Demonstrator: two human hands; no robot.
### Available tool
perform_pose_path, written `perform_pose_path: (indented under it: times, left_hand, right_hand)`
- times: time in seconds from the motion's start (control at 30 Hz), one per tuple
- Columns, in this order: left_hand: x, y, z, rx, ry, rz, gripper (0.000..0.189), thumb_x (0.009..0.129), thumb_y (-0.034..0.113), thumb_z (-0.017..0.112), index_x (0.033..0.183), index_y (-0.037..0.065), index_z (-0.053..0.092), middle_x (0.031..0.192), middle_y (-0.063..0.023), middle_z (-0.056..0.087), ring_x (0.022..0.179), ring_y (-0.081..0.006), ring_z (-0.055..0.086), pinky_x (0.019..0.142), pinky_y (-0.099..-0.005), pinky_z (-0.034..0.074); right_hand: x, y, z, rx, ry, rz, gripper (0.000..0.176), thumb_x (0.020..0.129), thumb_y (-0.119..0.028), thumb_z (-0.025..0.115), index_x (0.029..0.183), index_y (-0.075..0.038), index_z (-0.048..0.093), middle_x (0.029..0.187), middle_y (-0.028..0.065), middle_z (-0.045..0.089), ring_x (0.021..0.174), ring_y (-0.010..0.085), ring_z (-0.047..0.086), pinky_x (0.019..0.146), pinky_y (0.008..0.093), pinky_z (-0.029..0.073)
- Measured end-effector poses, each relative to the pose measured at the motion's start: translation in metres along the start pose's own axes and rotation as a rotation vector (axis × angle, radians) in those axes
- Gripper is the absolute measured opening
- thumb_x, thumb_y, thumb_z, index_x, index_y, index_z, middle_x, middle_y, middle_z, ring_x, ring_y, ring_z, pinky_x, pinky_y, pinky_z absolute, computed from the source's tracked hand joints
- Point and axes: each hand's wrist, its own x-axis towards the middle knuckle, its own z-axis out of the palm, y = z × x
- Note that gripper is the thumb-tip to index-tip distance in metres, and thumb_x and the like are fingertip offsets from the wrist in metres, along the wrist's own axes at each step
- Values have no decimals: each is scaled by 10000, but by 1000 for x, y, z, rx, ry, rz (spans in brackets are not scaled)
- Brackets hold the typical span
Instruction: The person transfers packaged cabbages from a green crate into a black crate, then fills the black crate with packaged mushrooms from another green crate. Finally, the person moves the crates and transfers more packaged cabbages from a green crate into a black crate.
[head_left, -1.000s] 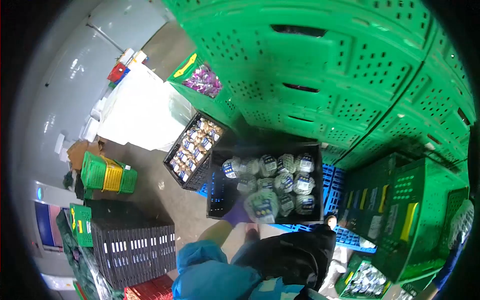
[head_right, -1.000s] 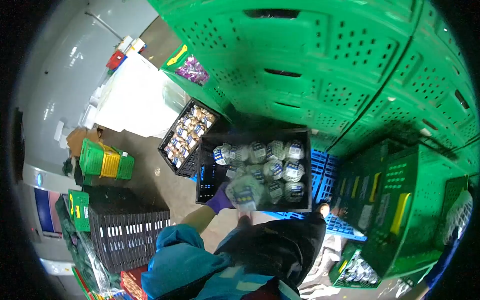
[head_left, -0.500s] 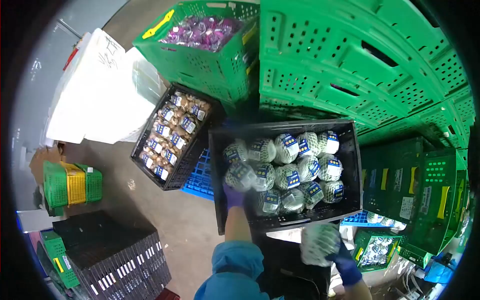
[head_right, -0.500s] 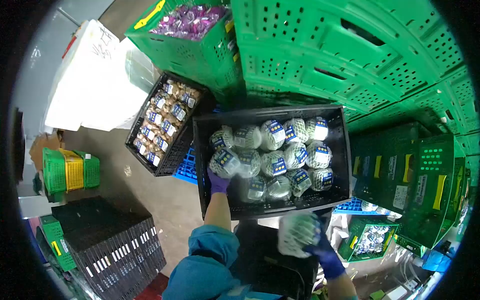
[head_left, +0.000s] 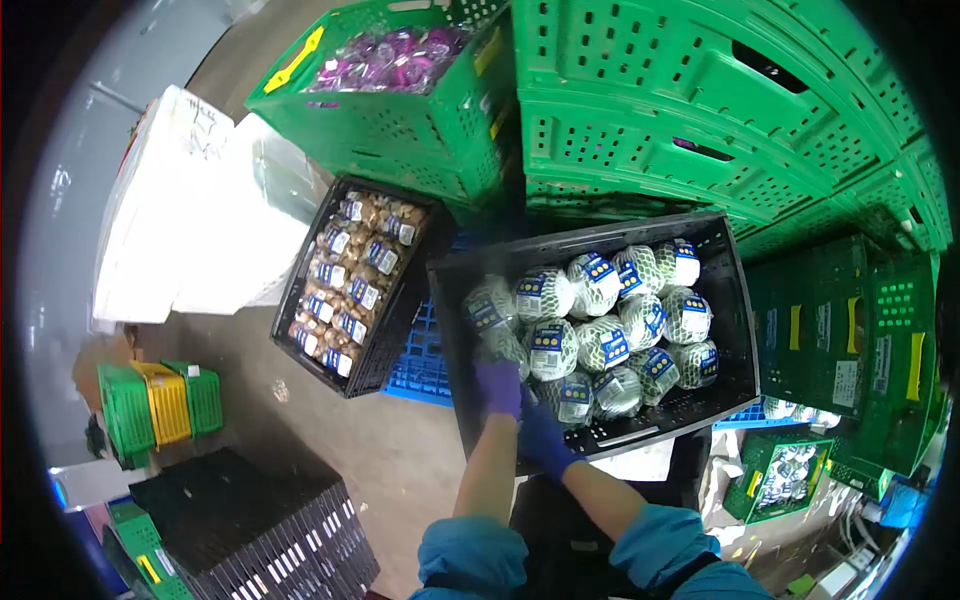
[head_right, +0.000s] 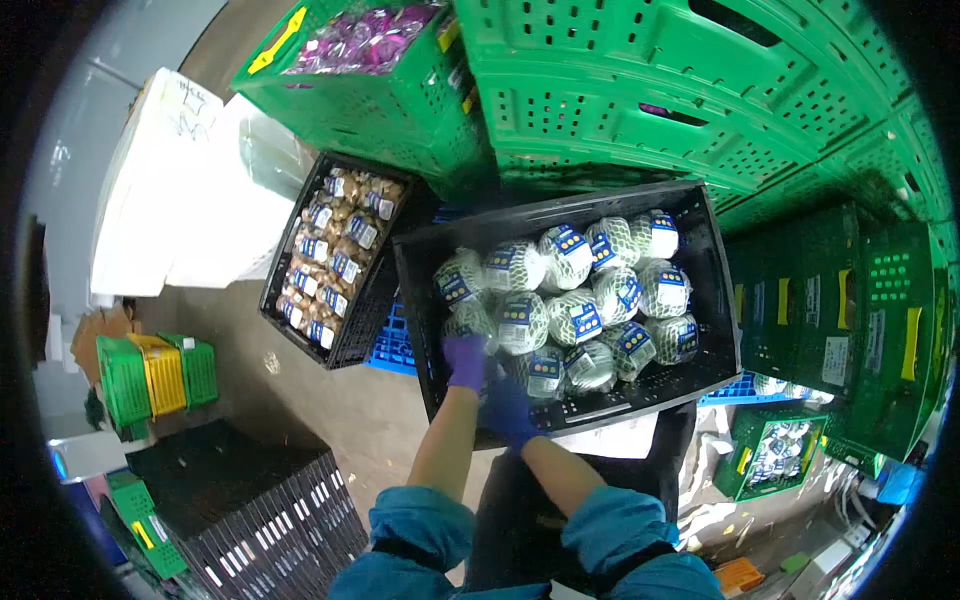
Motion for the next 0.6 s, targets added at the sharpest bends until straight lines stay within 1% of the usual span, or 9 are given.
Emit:
perform_pose_path:
  times: [0.03, 0.13, 0.2, 0.3, 0.33, 0.4, 0.47, 0.53, 0.6]
  left_hand:
    - [-3, 0, 18, 172, 242, 3, 214, 866, 177, 445, 915, 100, 639, 984, -138, 608, 923, -266, 577, 791, -418, 441]
    - [-30, 2, -64, -316, 48, -31, 249, 872, 239, 442, 859, 101, 649, 944, -147, 611, 898, -284, 578, 764, -448, 428]
    - [-30, 2, -77, -473, -95, -143, 361, 734, 322, 605, 974, 53, 597, 1037, -161, 585, 973, -293, 553, 820, -416, 428]
    - [-46, 10, -107, -1104, 71, -274, 738, 602, 275, 770, 1203, -11, 450, 1220, -196, 486, 1143, -300, 454, 957, -395, 363]
    - [-48, 21, -85, -749, 175, -569, 780, 617, 216, 766, 1246, -38, 381, 1279, -217, 419, 1187, -326, 394, 981, -410, 328]
    - [-74, 25, -101, -716, 495, -123, 683, 664, 320, 703, 1192, -32, 451, 1191, -247, 476, 1126, -376, 426, 970, -429, 327]
    - [-84, 6, -64, -523, 210, 141, 558, 669, 330, 677, 1088, -6, 524, 1100, -206, 539, 1035, -362, 477, 896, -405, 385]
    - [-108, 24, -107, -362, -277, 218, 215, 712, 189, 602, 834, 13, 612, 912, -183, 615, 934, -346, 564, 821, -421, 441]
    - [-99, 3, -59, -358, 38, 601, 211, 760, 207, 566, 883, 51, 637, 890, -163, 632, 838, -322, 612, 701, -409, 484]
  right_hand:
    - [4, -19, -12, -35, -181, 185, 720, 753, -230, 558, 1361, -15, 240, 1173, 288, 476, 1079, 430, 456, 908, 469, 377]
    - [15, 29, 51, -182, 67, -21, 661, 801, -270, 485, 1345, 27, 254, 1237, 294, 412, 1177, 423, 356, 994, 487, 244]
    - [15, 34, 68, -290, 257, -76, 627, 827, -289, 441, 1329, 50, 279, 1270, 292, 381, 1221, 417, 309, 1032, 495, 176]
    - [16, 32, 50, -512, 256, 3, 564, 754, -318, 554, 1241, -51, 459, 1293, 221, 366, 1254, 393, 230, 1042, 507, 152]
    - [15, 37, 50, -289, 237, -109, 528, 741, -325, 576, 1202, -78, 506, 1230, 213, 431, 1198, 369, 324, 1002, 496, 229]
    - [6, 46, 29, -75, 273, -184, 494, 727, -333, 598, 1163, -105, 553, 1166, 206, 497, 1142, 346, 417, 962, 485, 306]
    - [-17, 56, -9, 62, -326, -176, 441, 734, -334, 603, 1111, -106, 585, 949, 162, 603, 912, 286, 570, 803, 415, 440]
    - [-56, 61, -69, 120, -129, -243, 389, 759, -317, 596, 1071, -84, 592, 787, 121, 628, 733, 269, 612, 652, 377, 481]
    - [-98, 83, -114, 200, 2, -33, 357, 787, -276, 594, 1078, -70, 587, 884, 142, 623, 816, 269, 607, 719, 361, 480]
